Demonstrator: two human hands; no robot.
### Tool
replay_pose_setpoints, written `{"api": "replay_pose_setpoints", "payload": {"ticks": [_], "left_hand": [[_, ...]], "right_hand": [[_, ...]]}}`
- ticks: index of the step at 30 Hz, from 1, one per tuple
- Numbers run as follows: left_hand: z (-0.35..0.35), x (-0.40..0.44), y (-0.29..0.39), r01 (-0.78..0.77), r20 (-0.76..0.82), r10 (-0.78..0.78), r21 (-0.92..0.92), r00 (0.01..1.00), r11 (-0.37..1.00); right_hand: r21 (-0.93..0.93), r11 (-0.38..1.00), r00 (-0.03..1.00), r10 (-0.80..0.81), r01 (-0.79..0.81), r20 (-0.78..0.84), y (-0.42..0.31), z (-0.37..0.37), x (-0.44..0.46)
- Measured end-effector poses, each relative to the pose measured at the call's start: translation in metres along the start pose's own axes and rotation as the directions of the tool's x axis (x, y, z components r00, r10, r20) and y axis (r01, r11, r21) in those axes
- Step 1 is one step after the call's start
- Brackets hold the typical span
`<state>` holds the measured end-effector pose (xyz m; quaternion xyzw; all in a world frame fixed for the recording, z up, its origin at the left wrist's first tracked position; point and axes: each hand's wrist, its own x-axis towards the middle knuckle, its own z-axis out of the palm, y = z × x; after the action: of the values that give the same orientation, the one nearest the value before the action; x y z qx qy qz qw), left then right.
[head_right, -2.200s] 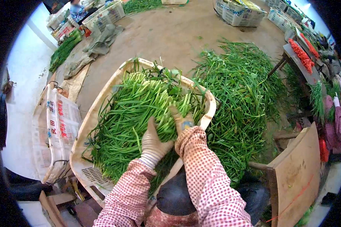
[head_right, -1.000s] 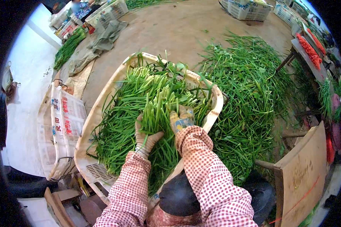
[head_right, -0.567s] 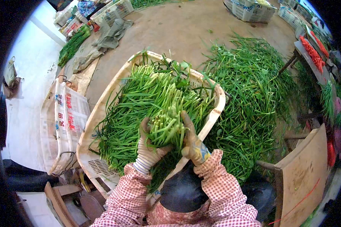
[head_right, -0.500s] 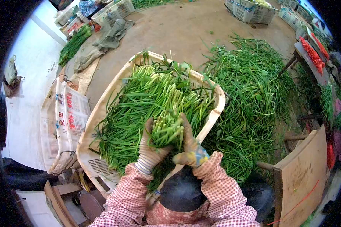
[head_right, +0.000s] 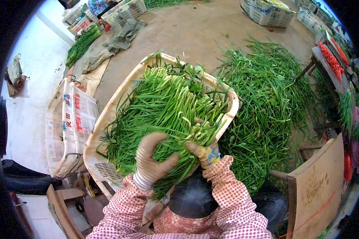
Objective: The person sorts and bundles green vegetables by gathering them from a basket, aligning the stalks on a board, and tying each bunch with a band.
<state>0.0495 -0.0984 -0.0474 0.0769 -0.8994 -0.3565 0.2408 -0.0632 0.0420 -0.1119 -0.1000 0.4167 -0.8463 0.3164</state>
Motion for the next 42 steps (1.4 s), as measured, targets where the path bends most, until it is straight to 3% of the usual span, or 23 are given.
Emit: {"api": "replay_pose_setpoints", "payload": {"ticks": [3,6,7,10,12,14,15,17,18,20,22,23,24,25,26,28,30,31,33,35,36,37,42], "left_hand": [[0.007,0.014,-0.009,0.013,-0.129,-0.013,-0.004,0.992,1.000],[0.032,0.015,-0.013,0.316,0.470,-0.230,-0.111,0.852,0.942],[0.047,0.005,-0.021,0.355,0.468,-0.266,-0.112,0.843,0.928],[0.075,-0.010,-0.031,0.498,0.429,-0.375,-0.220,0.822,0.839],[0.056,-0.009,0.003,0.455,0.298,-0.451,0.060,0.842,0.889],[0.072,-0.023,0.011,0.310,0.148,-0.325,0.115,0.934,0.944],[0.060,-0.007,0.027,0.500,0.290,-0.490,0.042,0.822,0.865],[0.073,-0.021,0.027,0.393,0.165,-0.421,0.178,0.892,0.902],[0.073,-0.024,0.026,0.336,0.142,-0.371,0.219,0.918,0.916],[0.064,-0.032,0.020,0.241,0.052,-0.263,0.263,0.963,0.934],[0.027,-0.026,0.024,0.263,0.256,-0.236,-0.078,0.937,0.962],[0.017,-0.030,0.020,0.290,0.192,-0.264,-0.118,0.945,0.950],[0.016,-0.038,0.006,0.323,0.027,-0.324,-0.197,0.946,0.926],[0.013,-0.036,-0.012,0.240,-0.048,-0.247,-0.123,0.968,0.963],[0.010,-0.029,-0.033,0.156,-0.113,-0.160,-0.046,0.981,0.987],[0.022,-0.020,-0.067,0.067,0.000,-0.075,0.435,0.997,0.898],[0.020,-0.013,-0.073,0.194,0.366,-0.499,0.620,0.785,0.760],[0.021,-0.018,-0.080,0.156,0.429,-0.551,0.671,0.716,0.725],[0.044,-0.042,-0.113,0.119,0.468,-0.606,0.721,0.643,0.683],[0.065,-0.074,-0.154,-0.110,0.394,-0.522,0.864,0.756,0.491],[0.049,-0.052,-0.128,0.031,0.489,-0.626,0.772,0.608,0.634],[0.051,-0.048,-0.124,0.062,0.476,-0.650,0.777,0.592,0.626],[0.014,-0.040,-0.079,0.127,0.509,-0.609,0.695,0.609,0.708]], "right_hand": [[-0.103,0.994,0.999,-0.038,0.040,0.017,0.003,-0.004,0.000],[-0.169,0.985,0.998,0.017,-0.027,-0.056,-0.007,0.008,-0.004],[-0.312,0.948,0.998,0.050,-0.063,-0.049,-0.005,0.004,-0.002],[-0.282,0.959,0.997,0.025,-0.003,0.075,-0.014,0.009,-0.017],[-0.376,0.919,0.980,-0.046,0.118,0.194,-0.017,0.004,-0.024],[-0.482,0.850,0.972,-0.133,0.212,0.193,0.000,-0.010,-0.013],[-0.484,0.854,0.980,-0.133,0.190,0.150,-0.001,-0.004,-0.012],[-0.362,0.926,0.994,-0.094,0.111,0.063,0.018,-0.020,0.003],[0.035,0.998,0.998,0.056,-0.055,-0.017,0.013,-0.012,0.001],[-0.535,0.845,0.999,-0.032,0.014,-0.024,0.005,-0.010,-0.001],[-0.205,0.979,0.999,0.003,0.005,0.036,0.000,-0.006,-0.006],[-0.005,1.000,0.995,0.011,-0.011,0.101,0.006,-0.016,-0.004],[-0.091,0.994,0.986,-0.051,0.066,0.162,0.010,-0.022,-0.004],[-0.168,0.974,0.969,-0.112,0.151,0.221,0.015,-0.027,-0.003],[0.235,0.961,0.978,0.108,-0.149,0.176,0.009,-0.019,-0.004],[-0.035,0.999,0.979,0.000,0.007,0.204,0.004,0.007,-0.012],[0.051,0.998,0.965,0.007,-0.021,0.261,-0.007,0.018,-0.014],[0.009,1.000,0.977,0.010,-0.012,0.212,-0.026,0.025,-0.020],[0.032,0.999,0.999,0.031,-0.033,0.044,-0.065,0.043,-0.035],[0.100,0.995,0.991,0.008,0.006,-0.137,-0.109,0.058,-0.050],[0.214,0.966,0.989,-0.130,0.143,-0.074,-0.119,0.052,-0.052],[0.215,0.944,0.965,-0.262,0.252,0.020,-0.136,0.029,-0.052],[-0.315,0.806,0.837,-0.544,0.502,-0.060,-0.202,-0.013,-0.083]]}}
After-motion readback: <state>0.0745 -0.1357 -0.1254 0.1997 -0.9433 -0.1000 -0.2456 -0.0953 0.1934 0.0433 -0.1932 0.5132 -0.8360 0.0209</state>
